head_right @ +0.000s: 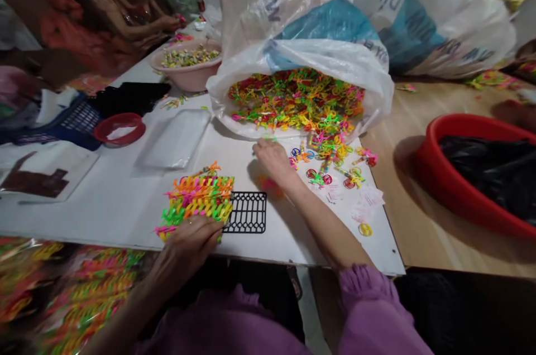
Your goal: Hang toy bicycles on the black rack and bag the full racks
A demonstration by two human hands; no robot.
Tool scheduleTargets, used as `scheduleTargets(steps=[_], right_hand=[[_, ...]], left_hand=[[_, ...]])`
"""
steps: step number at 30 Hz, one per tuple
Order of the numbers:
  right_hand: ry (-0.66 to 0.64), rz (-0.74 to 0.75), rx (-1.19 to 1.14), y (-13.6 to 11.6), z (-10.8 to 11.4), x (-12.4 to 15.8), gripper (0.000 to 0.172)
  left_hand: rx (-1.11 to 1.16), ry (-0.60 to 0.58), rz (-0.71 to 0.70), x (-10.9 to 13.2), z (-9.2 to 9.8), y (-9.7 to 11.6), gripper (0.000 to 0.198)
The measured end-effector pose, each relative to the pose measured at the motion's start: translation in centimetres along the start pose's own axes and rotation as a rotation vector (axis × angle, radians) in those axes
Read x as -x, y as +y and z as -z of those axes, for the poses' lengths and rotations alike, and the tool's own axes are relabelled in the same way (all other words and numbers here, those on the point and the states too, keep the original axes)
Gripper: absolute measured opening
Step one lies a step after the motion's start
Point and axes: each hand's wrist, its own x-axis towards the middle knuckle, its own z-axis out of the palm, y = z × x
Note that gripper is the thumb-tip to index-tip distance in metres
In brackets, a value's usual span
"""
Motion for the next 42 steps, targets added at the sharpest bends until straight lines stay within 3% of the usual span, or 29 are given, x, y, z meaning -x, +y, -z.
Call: scheduleTargets(steps=[2, 4, 6, 9, 14, 17, 19, 22, 26, 31, 42], right_hand=[[-0.023, 0.213, 0.003, -0.8, -0.6, 1.9, 0.02], [-0.074, 0.283, -0.031, -1.2, -1.2, 3.6, 0.02], [-0.061, 0.203, -0.071, -1.2, -1.6, 4.5, 0.021], [-0.026, -0.063, -0.047, -1.7, -1.7, 4.1, 0.021], [-0.102, -0.304, 0.021, -3.1, -1.8, 1.7, 0.021], [-0.092, -0.348, -0.033, -3.2, -1.4, 1.7, 0.02], [-0.037, -0.292, -0.16, -3.2, -0.9, 2.5, 0.017], [0.069, -0.14, -0.489, -4.2, -0.4, 4.2, 0.016], [0.037, -0.091, -0.761, -7.0, -2.4, 6.0, 0.014], [0.09, -0.086, -0.654, -9.4, -5.2, 6.7, 0.016], [0.037, -0.101, -0.483, -10.0, -5.0, 5.8, 0.013]], left_hand=[[-0.01, 0.001, -0.004, 0.2, 0.1, 0.3, 0.018], [-0.006, 0.041, -0.005, 0.1, 0.4, 0.4, 0.017], [0.009, 0.152, 0.021, -0.6, 0.9, 0.3, 0.015], [0.001, 0.275, 0.084, -2.8, 2.0, -0.3, 0.018], [-0.069, 0.015, 0.157, -5.9, 2.0, -1.8, 0.017], [-0.005, 0.107, 0.217, -5.5, 1.5, -2.8, 0.022], [0.035, 0.13, 0.223, -5.0, 1.4, -3.4, 0.021], [0.089, 0.049, 0.179, -4.9, 1.5, -4.2, 0.014], [0.149, 0.046, 0.17, -5.5, 1.6, -4.6, 0.013], [0.165, 0.032, 0.184, -5.5, 1.3, -4.3, 0.013], [0.09, 0.039, 0.191, -5.4, 1.0, -3.8, 0.014]])
